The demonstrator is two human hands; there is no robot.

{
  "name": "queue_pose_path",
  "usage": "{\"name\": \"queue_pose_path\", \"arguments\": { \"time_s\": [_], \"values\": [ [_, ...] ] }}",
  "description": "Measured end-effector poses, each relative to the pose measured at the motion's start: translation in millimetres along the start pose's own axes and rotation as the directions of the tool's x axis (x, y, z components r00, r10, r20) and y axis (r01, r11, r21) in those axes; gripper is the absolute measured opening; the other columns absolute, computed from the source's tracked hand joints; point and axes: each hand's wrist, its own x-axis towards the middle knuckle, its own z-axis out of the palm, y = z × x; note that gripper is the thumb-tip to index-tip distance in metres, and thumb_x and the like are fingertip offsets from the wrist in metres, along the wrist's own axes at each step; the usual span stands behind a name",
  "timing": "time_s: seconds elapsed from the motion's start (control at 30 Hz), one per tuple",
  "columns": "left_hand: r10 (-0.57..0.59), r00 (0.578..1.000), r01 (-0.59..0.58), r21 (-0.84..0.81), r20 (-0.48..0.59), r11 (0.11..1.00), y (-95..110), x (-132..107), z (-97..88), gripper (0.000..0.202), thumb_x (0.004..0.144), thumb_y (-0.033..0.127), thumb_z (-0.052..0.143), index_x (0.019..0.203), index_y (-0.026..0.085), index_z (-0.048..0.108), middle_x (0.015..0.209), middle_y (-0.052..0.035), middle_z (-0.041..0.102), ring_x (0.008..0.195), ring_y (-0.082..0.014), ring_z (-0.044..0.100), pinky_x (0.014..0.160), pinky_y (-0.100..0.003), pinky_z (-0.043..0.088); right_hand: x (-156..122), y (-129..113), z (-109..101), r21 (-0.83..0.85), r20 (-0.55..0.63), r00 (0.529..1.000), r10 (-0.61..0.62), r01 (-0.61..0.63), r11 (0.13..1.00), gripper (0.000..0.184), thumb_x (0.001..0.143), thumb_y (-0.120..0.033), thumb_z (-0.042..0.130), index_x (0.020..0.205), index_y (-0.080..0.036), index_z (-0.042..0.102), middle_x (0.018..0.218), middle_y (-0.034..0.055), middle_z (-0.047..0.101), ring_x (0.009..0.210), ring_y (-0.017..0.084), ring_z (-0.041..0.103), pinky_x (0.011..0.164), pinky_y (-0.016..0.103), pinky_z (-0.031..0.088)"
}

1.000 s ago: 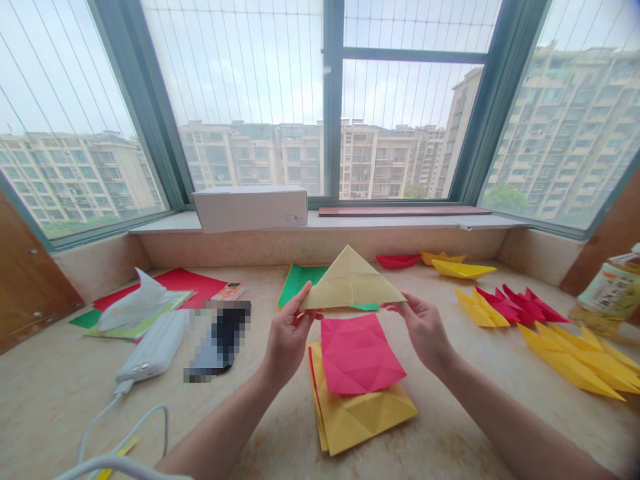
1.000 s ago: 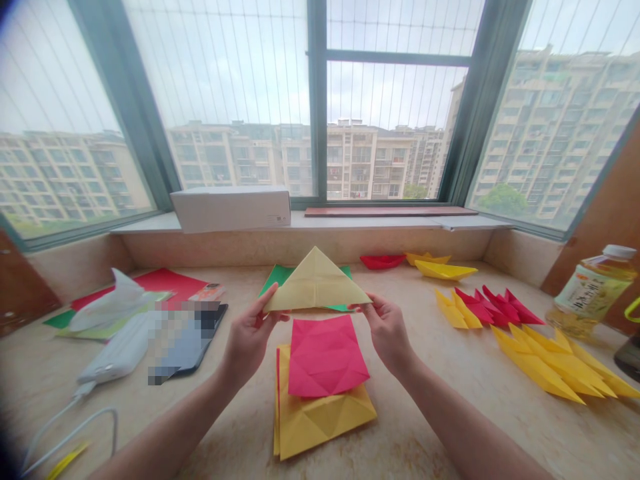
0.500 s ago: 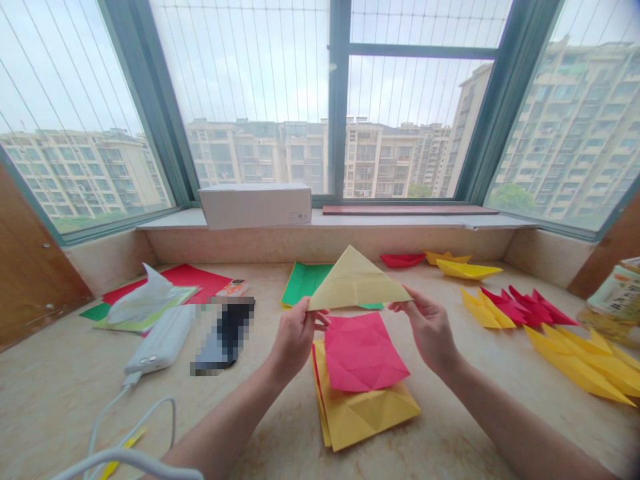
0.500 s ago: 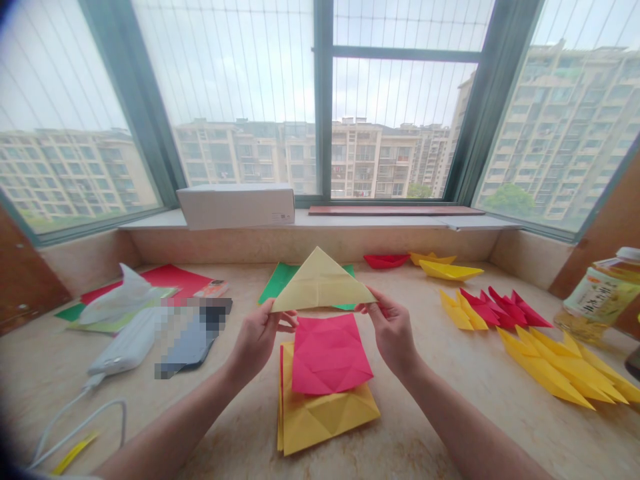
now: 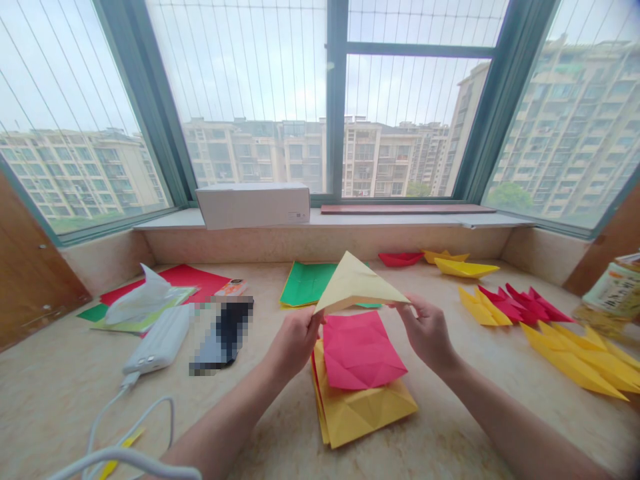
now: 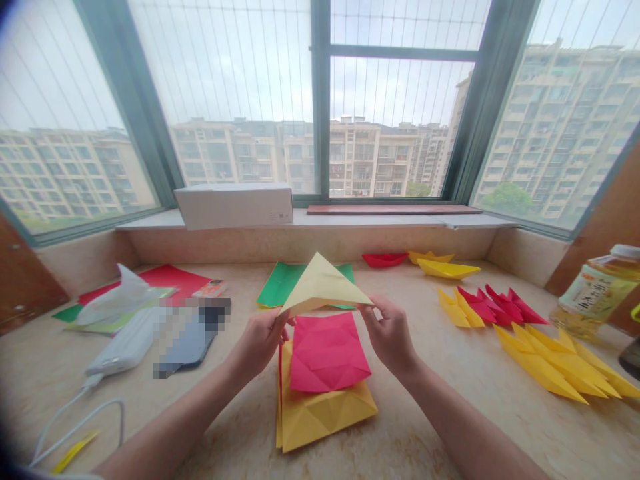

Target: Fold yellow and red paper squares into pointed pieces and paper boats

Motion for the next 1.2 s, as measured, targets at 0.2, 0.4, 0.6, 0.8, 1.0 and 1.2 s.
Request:
{"name": "queue_pose_path", "arguments": {
  "time_s": [0.2, 0.4, 0.6, 0.8, 1.0, 1.2],
  "values": [
    [0.073, 0.996, -0.069, -0.090, 0.046, 0.994, 11.9, -3.1, 6.5, 0.052, 0.102, 0.047, 0.028, 0.070, 0.017, 0.055, 0.078, -0.0043, 0.059, 0.064, -0.0132, 0.060, 0.059, -0.024, 0.047, -2.9, -13.1, 2.5, -0.280, 0.240, 0.887, -0.394, 0.452, 0.847, 0.022, 0.098, -0.021, 0.051, 0.087, -0.016, 0.069, 0.087, 0.0079, 0.070, 0.079, 0.021, 0.060, 0.075, 0.033, 0.043],
    [0.048, 0.985, -0.023, -0.152, 0.165, 0.988, 23.5, -11.1, 23.3, 0.054, 0.102, 0.049, 0.028, 0.069, 0.016, 0.056, 0.073, -0.0045, 0.059, 0.063, -0.0147, 0.058, 0.061, -0.025, 0.046, -14.9, -31.7, 19.8, -0.445, 0.433, 0.729, -0.530, 0.684, 0.577, 0.033, 0.094, -0.014, 0.049, 0.062, -0.018, 0.056, 0.063, 0.0036, 0.056, 0.063, 0.018, 0.049, 0.064, 0.033, 0.034],
    [0.169, 0.945, -0.073, -0.324, 0.280, 0.943, 36.7, -19.5, 22.5, 0.054, 0.100, 0.053, 0.028, 0.072, 0.016, 0.055, 0.073, -0.0050, 0.061, 0.069, -0.0163, 0.056, 0.068, -0.027, 0.046, -21.1, -45.1, 29.1, -0.418, 0.536, 0.666, -0.519, 0.743, 0.523, 0.026, 0.095, -0.019, 0.052, 0.070, -0.018, 0.058, 0.069, 0.0029, 0.057, 0.068, 0.019, 0.050, 0.067, 0.035, 0.035],
    [0.103, 0.927, 0.103, -0.508, 0.360, 0.855, 35.4, -21.3, 22.1, 0.059, 0.088, 0.069, 0.046, 0.083, 0.012, 0.061, 0.076, -0.0065, 0.063, 0.066, -0.0174, 0.061, 0.060, -0.026, 0.050, -22.6, -46.7, 30.0, -0.393, 0.575, 0.657, -0.487, 0.744, 0.540, 0.019, 0.096, -0.022, 0.053, 0.079, -0.018, 0.061, 0.079, 0.0045, 0.060, 0.076, 0.021, 0.054, 0.072, 0.036, 0.039],
    [-0.102, 0.924, 0.337, -0.661, 0.368, 0.671, 32.7, -13.7, 24.4, 0.054, 0.091, 0.060, 0.052, 0.101, 0.009, 0.066, 0.070, -0.0078, 0.066, 0.063, -0.0186, 0.065, 0.058, -0.028, 0.053, -19.2, -38.7, 20.8, -0.218, 0.368, 0.813, -0.452, 0.548, 0.808, 0.019, 0.099, -0.022, 0.049, 0.084, -0.019, 0.061, 0.091, 0.0059, 0.063, 0.085, 0.020, 0.057, 0.080, 0.037, 0.044],
    [-0.084, 0.928, 0.354, -0.790, 0.362, 0.501, 32.6, -11.9, 19.3, 0.049, 0.090, 0.052, 0.061, 0.112, 0.009, 0.065, 0.075, -0.0088, 0.067, 0.064, -0.0168, 0.065, 0.056, -0.027, 0.053, -9.0, -25.5, 15.9, -0.021, 0.007, 0.999, -0.045, 0.045, 0.999, 0.036, 0.094, -0.040, 0.059, 0.123, -0.019, 0.057, 0.112, 0.0111, 0.066, 0.103, 0.026, 0.060, 0.089, 0.041, 0.047]
  ]
}}
